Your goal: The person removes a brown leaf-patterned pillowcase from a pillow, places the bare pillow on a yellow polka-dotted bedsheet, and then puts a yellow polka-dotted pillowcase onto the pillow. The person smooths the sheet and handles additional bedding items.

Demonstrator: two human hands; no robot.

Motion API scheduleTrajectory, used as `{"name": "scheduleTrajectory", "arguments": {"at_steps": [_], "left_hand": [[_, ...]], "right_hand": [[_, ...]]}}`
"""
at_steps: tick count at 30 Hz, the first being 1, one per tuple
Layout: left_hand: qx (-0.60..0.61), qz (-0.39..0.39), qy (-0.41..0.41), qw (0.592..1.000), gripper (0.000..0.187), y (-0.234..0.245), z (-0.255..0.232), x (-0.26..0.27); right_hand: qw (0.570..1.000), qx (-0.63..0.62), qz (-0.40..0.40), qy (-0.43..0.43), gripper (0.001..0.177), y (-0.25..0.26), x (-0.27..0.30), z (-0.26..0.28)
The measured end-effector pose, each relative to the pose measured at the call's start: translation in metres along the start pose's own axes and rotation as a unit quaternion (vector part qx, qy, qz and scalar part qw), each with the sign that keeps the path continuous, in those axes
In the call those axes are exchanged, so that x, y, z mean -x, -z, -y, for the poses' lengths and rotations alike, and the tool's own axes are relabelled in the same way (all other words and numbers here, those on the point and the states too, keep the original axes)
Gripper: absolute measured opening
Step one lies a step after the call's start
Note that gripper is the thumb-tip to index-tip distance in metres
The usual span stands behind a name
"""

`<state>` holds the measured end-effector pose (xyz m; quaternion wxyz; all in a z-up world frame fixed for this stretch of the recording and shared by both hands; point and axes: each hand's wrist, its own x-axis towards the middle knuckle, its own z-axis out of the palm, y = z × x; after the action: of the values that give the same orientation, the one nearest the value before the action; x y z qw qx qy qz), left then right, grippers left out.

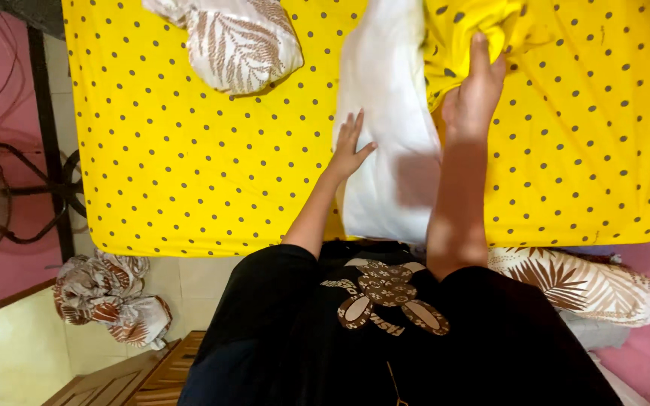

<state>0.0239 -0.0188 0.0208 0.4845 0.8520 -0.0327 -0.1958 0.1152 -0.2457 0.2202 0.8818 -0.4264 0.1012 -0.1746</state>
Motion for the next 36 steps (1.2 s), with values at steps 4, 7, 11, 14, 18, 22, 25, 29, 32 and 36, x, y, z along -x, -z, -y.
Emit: {"name": "scheduleTrajectory", "arguments": {"at_steps": [4,7,11,14,18,22,25,29,32,36], "left_hand": [[0.157,0.02,-0.124,0.979,0.087,-0.026,0.008,-0.029],[0.321,0.081,-0.063,0.942,0.067,-0.035,0.025,-0.05],[0.261,-0.034,-0.007,0.965,0.058,0.017,0.036,-0.057],[0.498,-0.211,0.183,0.821,0.068,0.085,0.044,-0.026],[0.393,-0.141,0.015,0.908,0.077,0.117,0.048,-0.003],[-0.027,-0.16,0.102,0.981,0.086,0.094,0.057,0.008],[0.266,-0.282,0.233,0.892,0.063,0.084,0.058,0.015],[0.54,-0.299,0.205,0.76,0.062,0.089,0.067,0.026],[0.661,-0.269,0.136,0.687,0.063,0.09,0.076,0.034],[0.691,-0.282,0.12,0.655,0.063,0.098,0.095,0.046]], "right_hand": [[0.994,-0.019,0.109,-0.003,0.051,-0.07,0.034,0.019],[0.969,0.194,0.141,-0.061,0.056,-0.117,0.066,-0.018],[0.804,0.484,0.336,-0.078,0.04,-0.123,0.076,-0.075],[0.741,0.537,0.402,-0.015,0.032,-0.076,0.097,-0.122],[0.681,0.577,0.439,-0.103,0.034,-0.029,0.139,-0.174],[0.601,0.513,0.591,-0.163,0.046,-0.003,0.149,-0.185],[0.634,0.51,0.501,-0.295,0.056,0.035,0.131,-0.206],[0.921,0.282,0.203,-0.177,0.049,0.117,0.097,-0.23],[0.822,0.55,-0.106,-0.107,0.072,0.148,0.084,-0.23],[0.859,0.123,-0.238,-0.436,0.077,0.183,0.075,-0.206]]}}
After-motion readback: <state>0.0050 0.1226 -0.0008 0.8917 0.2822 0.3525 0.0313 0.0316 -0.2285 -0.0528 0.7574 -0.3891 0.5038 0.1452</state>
